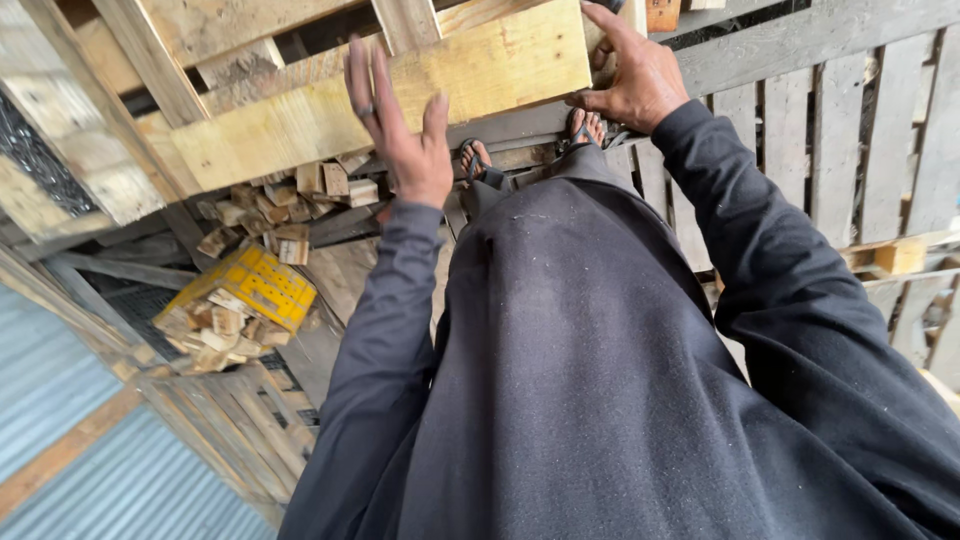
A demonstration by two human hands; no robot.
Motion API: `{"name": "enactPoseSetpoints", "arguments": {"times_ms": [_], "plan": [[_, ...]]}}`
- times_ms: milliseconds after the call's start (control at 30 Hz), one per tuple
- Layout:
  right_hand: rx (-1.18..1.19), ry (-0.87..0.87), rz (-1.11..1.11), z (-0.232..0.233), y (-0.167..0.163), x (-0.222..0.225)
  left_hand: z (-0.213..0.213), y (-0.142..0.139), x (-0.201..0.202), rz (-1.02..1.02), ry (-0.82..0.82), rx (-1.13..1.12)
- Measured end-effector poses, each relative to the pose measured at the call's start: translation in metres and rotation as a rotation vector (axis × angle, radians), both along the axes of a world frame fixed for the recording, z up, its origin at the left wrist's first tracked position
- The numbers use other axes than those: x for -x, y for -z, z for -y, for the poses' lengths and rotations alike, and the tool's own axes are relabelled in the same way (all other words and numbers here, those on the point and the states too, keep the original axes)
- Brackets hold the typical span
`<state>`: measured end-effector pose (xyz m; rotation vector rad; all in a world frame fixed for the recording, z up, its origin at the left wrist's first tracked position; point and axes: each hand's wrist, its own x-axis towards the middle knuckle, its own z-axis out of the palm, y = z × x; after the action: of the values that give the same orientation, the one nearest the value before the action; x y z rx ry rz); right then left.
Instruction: The person uses a claw hammer to pry apart wooden pallets, pulling nails out of the boards and removing planks. They set the freed planks aside and handle loose wood blocks while working through the pallets on the ground.
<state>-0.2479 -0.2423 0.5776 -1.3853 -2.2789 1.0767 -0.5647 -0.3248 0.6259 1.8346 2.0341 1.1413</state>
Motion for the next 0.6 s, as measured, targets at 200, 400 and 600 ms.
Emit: {"name": "enactPoseSetpoints", "arguments": {"times_ms": [200,400,600], "plan": [[0.177,0.081,-0.202,0.028,-0.002,-0.021,0.094,-0.045,-0.018,0.327,-0.135,0.053],[0.552,-0.152,-0.283,0.075,-0.037,0.057,0.125,-0.049,-0.007,0.560,-0.342,0.084],[0.455,-0.502,-0.335,0.062,-0.111,0.241,0.105,-0.057,0.063,0.553,-0.386,-0.082]]}}
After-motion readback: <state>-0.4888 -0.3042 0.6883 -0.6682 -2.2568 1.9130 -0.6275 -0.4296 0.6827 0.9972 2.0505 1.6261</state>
